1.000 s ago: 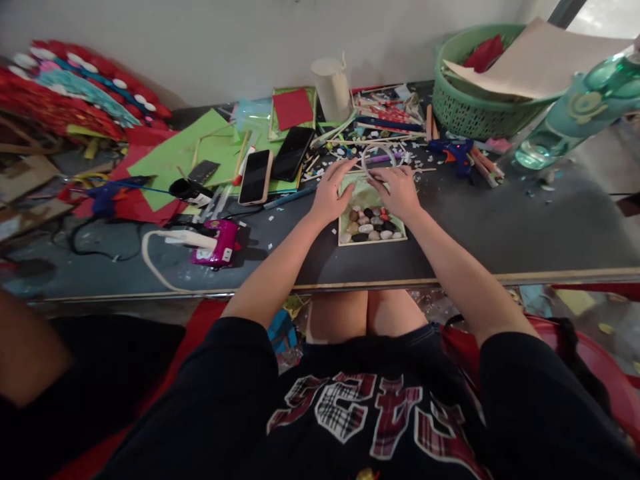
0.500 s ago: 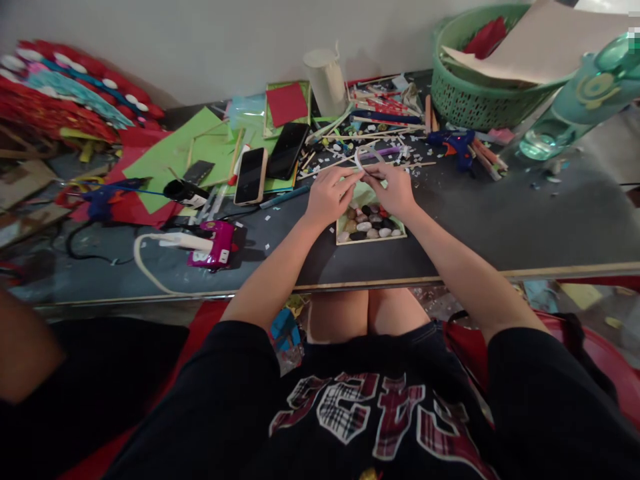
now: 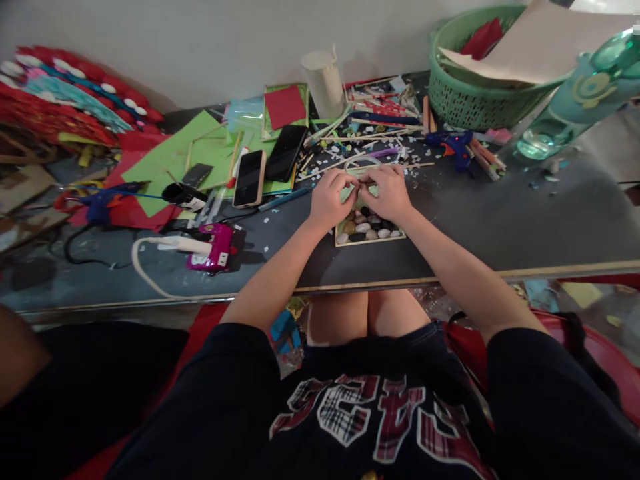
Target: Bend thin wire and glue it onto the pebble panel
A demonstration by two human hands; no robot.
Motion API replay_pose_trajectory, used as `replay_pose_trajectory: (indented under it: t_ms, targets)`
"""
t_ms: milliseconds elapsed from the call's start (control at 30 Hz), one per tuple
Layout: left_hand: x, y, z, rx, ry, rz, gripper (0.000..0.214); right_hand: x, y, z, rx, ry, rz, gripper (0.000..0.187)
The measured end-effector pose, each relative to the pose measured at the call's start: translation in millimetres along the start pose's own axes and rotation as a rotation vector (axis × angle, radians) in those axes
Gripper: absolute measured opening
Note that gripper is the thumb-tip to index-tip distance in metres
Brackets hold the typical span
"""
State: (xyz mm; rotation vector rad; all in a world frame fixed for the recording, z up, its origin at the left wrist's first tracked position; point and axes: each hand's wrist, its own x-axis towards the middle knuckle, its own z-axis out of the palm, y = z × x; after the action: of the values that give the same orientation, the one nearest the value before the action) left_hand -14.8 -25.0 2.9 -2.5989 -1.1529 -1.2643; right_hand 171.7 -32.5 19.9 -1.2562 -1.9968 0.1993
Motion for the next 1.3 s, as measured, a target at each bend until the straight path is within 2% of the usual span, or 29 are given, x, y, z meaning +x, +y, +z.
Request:
replay_pose_trajectory:
  t_ms: [200,333,467,600,667,800,867,933,1133,1300]
  targets:
    - [0.9,4.2,0.4,0.09,-0.042,0.055,0.02,2.3,-5.7,-5.9,0.077,-0.024,0.058,0.006]
    - [2.7,2.7,3.3,0.138,-0.037,0.076,0.027,2.6,-10.6,-8.5,0.187,-0.019,0.072,0.006]
    - [2.0,0.1,5.0,0.157,0.007,0.154,0.032,5.1,-3.7,-3.0,0.376,0.045,0.06,0.009]
    - [-0.4,3.8,2.4,0.113,0.065,0.268,0.035,11.2,20.7,-3.9,0.424,0.194,0.169,0.018]
    - [-0.1,3.4,2.3,-0.023,0.085,0.173,0.035,11.7,30.2,-8.2,0.281,0.183,0.176,0.023]
    - [1.7,-11.6,7.5,-0.388,0.076,-0.186,0.048,7.4,27.8,-13.2,-0.075,-0.035,0.1,0.023]
    - [1.4,-20.8,10.6,-0.513,0.018,-0.283,0.059,6.3,21.1,-12.9,-0.114,-0.044,0.073,0.028]
    - [0.4,-25.8,12.2,-0.613,-0.042,-0.347,0.063,6.7,16.0,-13.0,-0.06,-0.009,0.044,0.035]
    - [0.5,-18.6,11.4,-0.71,-0.151,-0.356,0.067,8.9,12.0,-17.0,0.135,0.019,-0.013,0.043]
    - [1.6,-14.3,10.0,-0.675,-0.149,-0.296,0.068,8.5,13.4,-13.8,0.179,0.064,-0.012,0.043]
